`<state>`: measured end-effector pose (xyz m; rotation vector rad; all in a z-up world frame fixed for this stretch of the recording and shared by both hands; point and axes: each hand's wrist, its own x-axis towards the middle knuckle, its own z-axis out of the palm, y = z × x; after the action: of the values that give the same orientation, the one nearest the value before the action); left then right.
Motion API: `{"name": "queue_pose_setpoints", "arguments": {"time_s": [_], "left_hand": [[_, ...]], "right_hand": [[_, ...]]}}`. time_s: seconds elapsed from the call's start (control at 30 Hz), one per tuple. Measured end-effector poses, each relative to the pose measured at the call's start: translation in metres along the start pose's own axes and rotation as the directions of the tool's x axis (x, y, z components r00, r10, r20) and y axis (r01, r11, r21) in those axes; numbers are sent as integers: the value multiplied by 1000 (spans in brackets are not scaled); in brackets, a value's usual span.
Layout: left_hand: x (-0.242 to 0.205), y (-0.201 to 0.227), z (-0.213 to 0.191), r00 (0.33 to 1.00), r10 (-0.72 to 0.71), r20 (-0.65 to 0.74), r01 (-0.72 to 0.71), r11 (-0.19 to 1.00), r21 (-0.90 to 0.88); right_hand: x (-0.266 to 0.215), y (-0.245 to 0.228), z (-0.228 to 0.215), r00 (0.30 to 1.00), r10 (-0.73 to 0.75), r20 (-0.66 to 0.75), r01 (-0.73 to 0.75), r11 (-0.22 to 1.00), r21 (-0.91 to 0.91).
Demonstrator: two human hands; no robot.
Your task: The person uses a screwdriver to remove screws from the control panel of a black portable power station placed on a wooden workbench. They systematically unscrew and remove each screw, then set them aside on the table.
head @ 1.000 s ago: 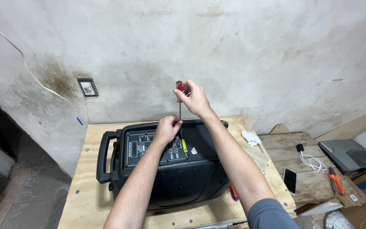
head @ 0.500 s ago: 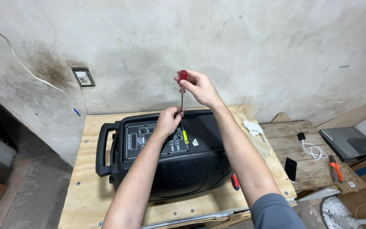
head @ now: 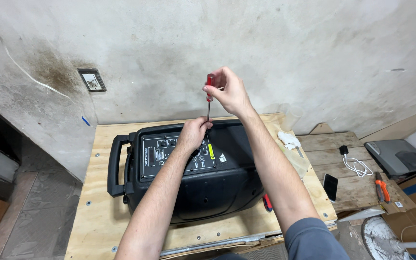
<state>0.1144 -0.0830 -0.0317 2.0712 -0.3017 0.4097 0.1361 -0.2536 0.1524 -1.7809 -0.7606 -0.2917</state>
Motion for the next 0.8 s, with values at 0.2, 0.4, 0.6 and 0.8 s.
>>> {"name": "queue_pose_setpoints", "arguments": {"time_s": [0.2, 0.4, 0.6, 0.8], "left_hand": [[-4, 5, -5, 1000, -23, 20, 22, 1000, 15], [-8, 30, -18, 998, -9, -67, 6, 999, -53], [-3, 10, -5, 999, -30, -29, 26, 991, -128], [-1, 12, -6, 999, 19, -46, -20, 999, -25]], "right_hand": [[-3, -34, 2, 982, -66, 177, 35, 985, 171], [7, 2, 3, 995, -92, 43, 99, 980, -174], [-12, -58, 4, 974, -100, 204, 88, 994, 70], [-3, -32, 7, 989, -120, 88, 141, 944, -299]]}}
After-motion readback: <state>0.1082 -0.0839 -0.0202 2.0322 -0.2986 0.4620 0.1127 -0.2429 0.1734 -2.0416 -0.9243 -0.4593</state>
